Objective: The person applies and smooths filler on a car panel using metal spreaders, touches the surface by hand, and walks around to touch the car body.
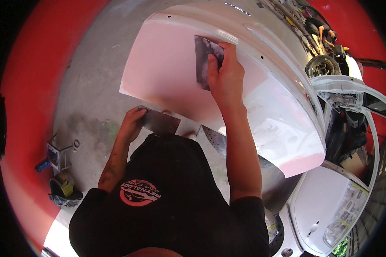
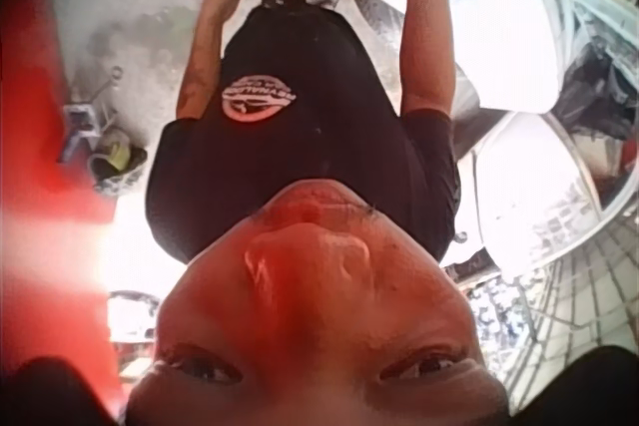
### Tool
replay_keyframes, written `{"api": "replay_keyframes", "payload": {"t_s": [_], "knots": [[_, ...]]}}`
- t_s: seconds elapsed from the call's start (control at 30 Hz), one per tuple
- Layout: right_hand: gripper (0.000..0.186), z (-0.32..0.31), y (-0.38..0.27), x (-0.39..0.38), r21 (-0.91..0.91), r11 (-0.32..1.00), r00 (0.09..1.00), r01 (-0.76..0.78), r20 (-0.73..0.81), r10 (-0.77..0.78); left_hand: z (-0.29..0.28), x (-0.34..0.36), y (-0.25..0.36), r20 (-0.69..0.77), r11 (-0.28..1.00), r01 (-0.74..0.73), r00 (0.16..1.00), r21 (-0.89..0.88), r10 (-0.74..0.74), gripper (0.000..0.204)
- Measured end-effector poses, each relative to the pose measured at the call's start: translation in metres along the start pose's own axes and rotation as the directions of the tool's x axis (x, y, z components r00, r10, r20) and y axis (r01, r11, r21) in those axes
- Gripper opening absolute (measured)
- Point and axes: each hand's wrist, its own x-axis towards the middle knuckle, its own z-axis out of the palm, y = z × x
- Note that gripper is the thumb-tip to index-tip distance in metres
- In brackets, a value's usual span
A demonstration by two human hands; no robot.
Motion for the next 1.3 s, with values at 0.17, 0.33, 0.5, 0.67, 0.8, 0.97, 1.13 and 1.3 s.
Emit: {"api": "replay_keyframes", "payload": {"t_s": [0.17,0.33,0.5,0.67,0.8,0.97,1.13,1.3], "knots": [[0.025,-0.018,0.009,-0.002,0.023,1.000,0.999,0.016,-0.035,-0.015,-0.015,-0.011,-0.003,-0.014,1.000,-0.026,1.000,-0.016,0.026,0.020],[0.024,0.006,0.004,-0.001,0.002,0.996,0.996,0.088,0.012,-0.088,-0.014,-0.021,0.002,-0.056,0.998,-0.011,0.998,-0.068,0.007,0.019],[0.024,0.059,-0.019,0.004,-0.042,0.967,0.952,0.252,0.189,-0.240,-0.014,-0.005,-0.012,-0.037,0.997,-0.015,0.999,-0.080,0.012,0.018],[0.026,0.006,-0.006,0.007,-0.010,0.994,0.993,0.112,0.028,-0.112,-0.042,-0.026,-0.017,-0.104,0.993,-0.059,0.993,-0.105,0.049,0.018],[0.024,0.038,-0.018,0.004,-0.049,0.991,0.971,0.128,0.211,-0.115,-0.034,-0.029,-0.011,-0.161,0.991,-0.062,0.986,-0.116,0.043,0.017],[0.023,0.095,-0.024,-0.008,-0.070,0.953,0.903,0.294,0.348,-0.253,-0.023,-0.010,-0.014,-0.027,0.995,0.005,1.000,-0.104,-0.008,0.018],[0.023,0.032,-0.008,0.000,0.027,0.996,0.983,0.088,0.160,-0.091,-0.057,-0.033,-0.026,-0.185,0.990,-0.051,0.982,-0.131,0.026,0.020],[0.020,0.066,-0.010,-0.019,-0.069,0.985,0.945,0.158,0.298,-0.131,-0.064,-0.030,-0.032,-0.217,0.986,-0.030,0.976,-0.164,-0.006,0.021]]}}
